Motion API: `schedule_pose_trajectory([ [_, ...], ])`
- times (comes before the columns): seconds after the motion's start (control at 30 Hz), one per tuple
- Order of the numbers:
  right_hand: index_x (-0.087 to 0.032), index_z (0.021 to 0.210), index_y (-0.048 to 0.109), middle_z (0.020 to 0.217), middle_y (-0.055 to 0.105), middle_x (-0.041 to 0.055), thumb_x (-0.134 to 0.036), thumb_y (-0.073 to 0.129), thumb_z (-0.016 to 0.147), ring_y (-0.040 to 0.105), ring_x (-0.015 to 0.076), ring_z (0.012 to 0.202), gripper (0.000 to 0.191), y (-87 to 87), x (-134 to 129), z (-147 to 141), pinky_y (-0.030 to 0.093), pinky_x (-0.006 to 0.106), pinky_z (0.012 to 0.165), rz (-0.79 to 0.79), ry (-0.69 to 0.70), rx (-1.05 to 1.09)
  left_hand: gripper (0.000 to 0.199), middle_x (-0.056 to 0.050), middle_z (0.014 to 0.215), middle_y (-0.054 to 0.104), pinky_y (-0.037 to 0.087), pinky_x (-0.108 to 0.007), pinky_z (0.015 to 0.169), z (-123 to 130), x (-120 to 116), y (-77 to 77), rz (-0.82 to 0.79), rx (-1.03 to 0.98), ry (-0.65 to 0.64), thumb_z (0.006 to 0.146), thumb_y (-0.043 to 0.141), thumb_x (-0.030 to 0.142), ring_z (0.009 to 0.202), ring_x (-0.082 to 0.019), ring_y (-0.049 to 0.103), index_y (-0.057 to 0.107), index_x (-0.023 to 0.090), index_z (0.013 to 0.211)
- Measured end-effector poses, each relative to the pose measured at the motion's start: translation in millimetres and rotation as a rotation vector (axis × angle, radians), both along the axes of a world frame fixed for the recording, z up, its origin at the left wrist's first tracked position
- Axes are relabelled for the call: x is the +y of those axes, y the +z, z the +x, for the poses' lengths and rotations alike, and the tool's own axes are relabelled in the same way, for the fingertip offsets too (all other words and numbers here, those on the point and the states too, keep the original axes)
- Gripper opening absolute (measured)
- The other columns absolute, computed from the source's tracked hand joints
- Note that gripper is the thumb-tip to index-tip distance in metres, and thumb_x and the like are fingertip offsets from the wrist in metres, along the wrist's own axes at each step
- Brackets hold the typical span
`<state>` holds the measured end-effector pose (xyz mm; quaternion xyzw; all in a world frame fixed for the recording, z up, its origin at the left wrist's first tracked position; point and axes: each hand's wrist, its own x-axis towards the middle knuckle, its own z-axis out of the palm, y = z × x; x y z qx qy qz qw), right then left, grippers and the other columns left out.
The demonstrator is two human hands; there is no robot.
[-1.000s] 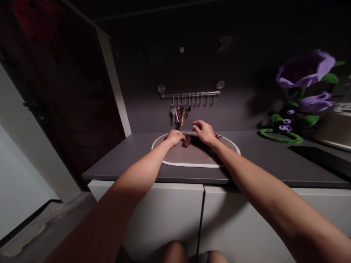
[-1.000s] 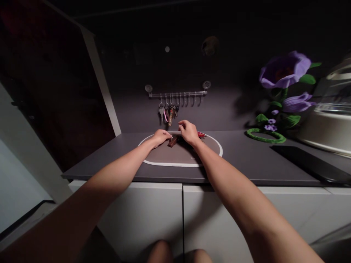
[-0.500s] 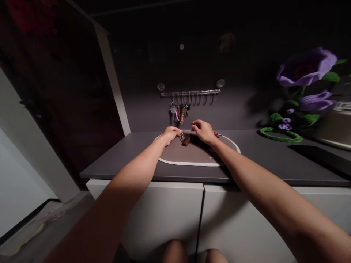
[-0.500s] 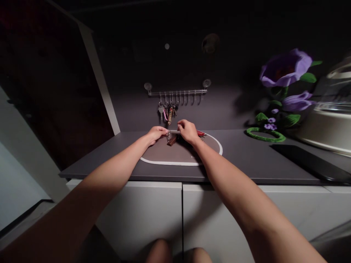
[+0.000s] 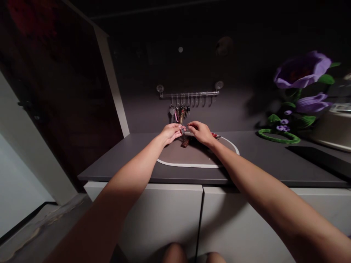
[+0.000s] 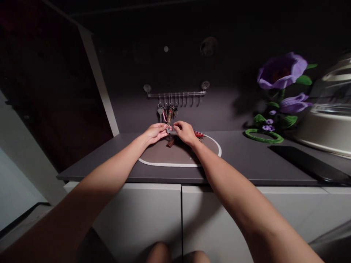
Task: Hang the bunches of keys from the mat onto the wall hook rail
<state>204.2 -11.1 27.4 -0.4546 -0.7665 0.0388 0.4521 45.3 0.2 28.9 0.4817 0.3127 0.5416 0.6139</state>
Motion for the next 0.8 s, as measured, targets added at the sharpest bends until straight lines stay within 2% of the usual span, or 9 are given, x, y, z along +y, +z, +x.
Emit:
schedule_pose_trajectory([
  [0.33, -0.017, 0.09, 0.066, 0.091, 0.063, 0.0056, -0.033, 0.053, 0.079, 0.055, 0.0141, 0.083, 0.023, 1.6, -3.0, -2.4, 0.041, 0.026, 0.078, 0.049, 0.068, -0.003, 0.01, -0.002, 0.069, 0.06, 0.045, -0.039, 0.09, 3.6, -2.5, 0.3, 0.046, -0.045, -0.041, 0.079, 0.051, 0.003, 0.073, -0.009, 0.061, 0.052, 0.01, 0.072],
  [0.53, -0.017, 0.083, 0.066, 0.084, 0.061, 0.0044, -0.031, 0.055, 0.077, 0.054, 0.0135, 0.081, 0.019, 0.6, -0.9, -1.3, 0.041, 0.026, 0.078, 0.064, 0.093, 0.034, 0.007, -0.001, 0.068, 0.059, 0.047, -0.037, 0.087, 4.0, -1.0, -1.1, 0.062, -0.05, -0.06, 0.078, 0.053, 0.005, 0.071, -0.008, 0.06, 0.052, 0.011, 0.074],
  [0.67, -0.017, 0.081, 0.066, 0.083, 0.061, 0.0037, -0.033, 0.055, 0.076, 0.054, 0.0132, 0.079, 0.02, -1.1, 1.7, -0.4, 0.041, 0.026, 0.077, 0.045, 0.097, 0.106, 0.005, 0.0, 0.068, 0.059, 0.047, -0.036, 0.085, 5.0, -0.4, -2.1, 0.079, -0.049, -0.063, 0.077, 0.056, 0.008, 0.069, -0.007, 0.059, 0.053, 0.011, 0.075],
  [0.8, -0.016, 0.079, 0.066, 0.083, 0.064, 0.0037, -0.037, 0.055, 0.074, 0.056, 0.0133, 0.078, 0.023, -3.8, 5.5, 0.3, 0.042, 0.026, 0.076, -0.035, 0.134, 0.238, 0.013, 0.002, 0.068, 0.058, 0.047, -0.034, 0.084, 6.5, -1.8, -3.7, 0.134, -0.012, -0.04, 0.071, 0.065, 0.017, 0.066, -0.005, 0.056, 0.054, 0.012, 0.076],
])
